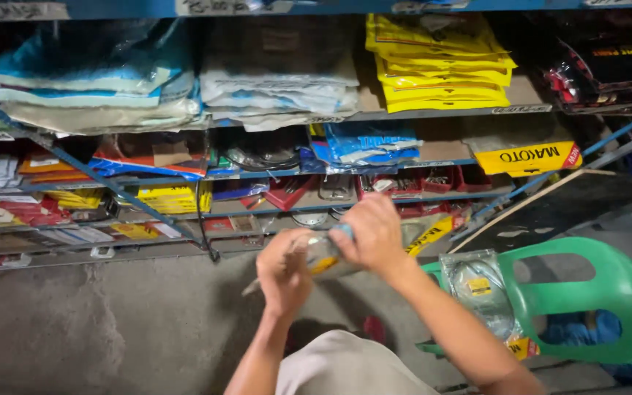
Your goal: The person cleans a plastic-wrapped package labeled 'MAKOTO' using a blue cloth. They wipe the package repeatedly, turning it over to clean different sides, and then place it on a green plastic stool. The person repeats this process with a second identical package.
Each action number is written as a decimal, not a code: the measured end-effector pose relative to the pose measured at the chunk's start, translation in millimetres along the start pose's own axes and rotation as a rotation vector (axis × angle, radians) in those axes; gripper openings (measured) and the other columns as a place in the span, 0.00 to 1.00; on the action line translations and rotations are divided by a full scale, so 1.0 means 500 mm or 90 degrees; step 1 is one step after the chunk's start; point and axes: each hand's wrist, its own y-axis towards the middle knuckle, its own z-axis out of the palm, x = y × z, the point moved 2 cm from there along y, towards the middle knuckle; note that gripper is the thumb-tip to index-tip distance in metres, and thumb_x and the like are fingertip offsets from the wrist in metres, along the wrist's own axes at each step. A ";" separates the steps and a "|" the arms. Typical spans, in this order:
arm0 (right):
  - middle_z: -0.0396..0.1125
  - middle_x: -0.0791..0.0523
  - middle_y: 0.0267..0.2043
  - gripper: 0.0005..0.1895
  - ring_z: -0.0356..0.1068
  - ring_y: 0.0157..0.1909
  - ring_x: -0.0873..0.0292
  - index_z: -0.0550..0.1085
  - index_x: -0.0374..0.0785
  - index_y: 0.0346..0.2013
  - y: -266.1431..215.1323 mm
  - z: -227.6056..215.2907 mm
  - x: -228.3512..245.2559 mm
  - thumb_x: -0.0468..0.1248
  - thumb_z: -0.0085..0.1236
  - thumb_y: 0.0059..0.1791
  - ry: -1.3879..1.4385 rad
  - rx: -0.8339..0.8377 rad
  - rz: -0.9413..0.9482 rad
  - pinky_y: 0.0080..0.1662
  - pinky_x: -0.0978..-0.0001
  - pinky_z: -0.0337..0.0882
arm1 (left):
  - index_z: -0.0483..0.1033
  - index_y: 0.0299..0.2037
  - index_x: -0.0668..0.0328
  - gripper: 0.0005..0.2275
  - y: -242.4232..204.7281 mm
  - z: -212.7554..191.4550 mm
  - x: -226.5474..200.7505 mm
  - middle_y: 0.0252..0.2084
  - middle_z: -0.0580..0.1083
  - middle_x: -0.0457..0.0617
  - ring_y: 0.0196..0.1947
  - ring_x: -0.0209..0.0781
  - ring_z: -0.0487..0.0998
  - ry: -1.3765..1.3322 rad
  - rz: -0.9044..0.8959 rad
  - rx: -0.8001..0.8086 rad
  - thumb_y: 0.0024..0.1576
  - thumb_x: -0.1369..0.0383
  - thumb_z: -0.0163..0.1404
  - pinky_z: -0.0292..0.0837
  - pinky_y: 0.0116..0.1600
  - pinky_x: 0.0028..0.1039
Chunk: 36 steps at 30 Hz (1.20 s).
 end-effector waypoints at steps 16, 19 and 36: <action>0.70 0.58 0.25 0.22 0.72 0.30 0.56 0.76 0.46 0.31 0.016 0.068 0.097 0.59 0.49 0.54 -0.088 -0.025 0.046 0.51 0.57 0.73 | 0.83 0.33 0.60 0.06 0.011 -0.078 0.075 0.31 0.81 0.54 0.33 0.52 0.83 -0.061 -0.113 0.041 0.59 0.77 0.52 0.76 0.46 0.37; 0.71 0.57 0.26 0.25 0.73 0.30 0.55 0.77 0.45 0.32 0.014 0.043 0.059 0.62 0.49 0.54 -0.101 -0.023 0.049 0.50 0.56 0.73 | 0.81 0.32 0.58 0.07 0.020 -0.075 0.088 0.30 0.80 0.52 0.31 0.43 0.79 -0.080 -0.114 0.058 0.61 0.76 0.51 0.75 0.44 0.35; 0.63 0.55 0.19 0.18 0.68 0.23 0.46 0.72 0.45 0.24 -0.049 -0.163 -0.153 0.49 0.54 0.54 0.079 0.088 0.035 0.32 0.54 0.71 | 0.74 0.62 0.55 0.24 0.042 0.156 -0.056 0.57 0.76 0.52 0.63 0.53 0.73 0.329 0.345 0.231 0.57 0.56 0.57 0.58 0.70 0.46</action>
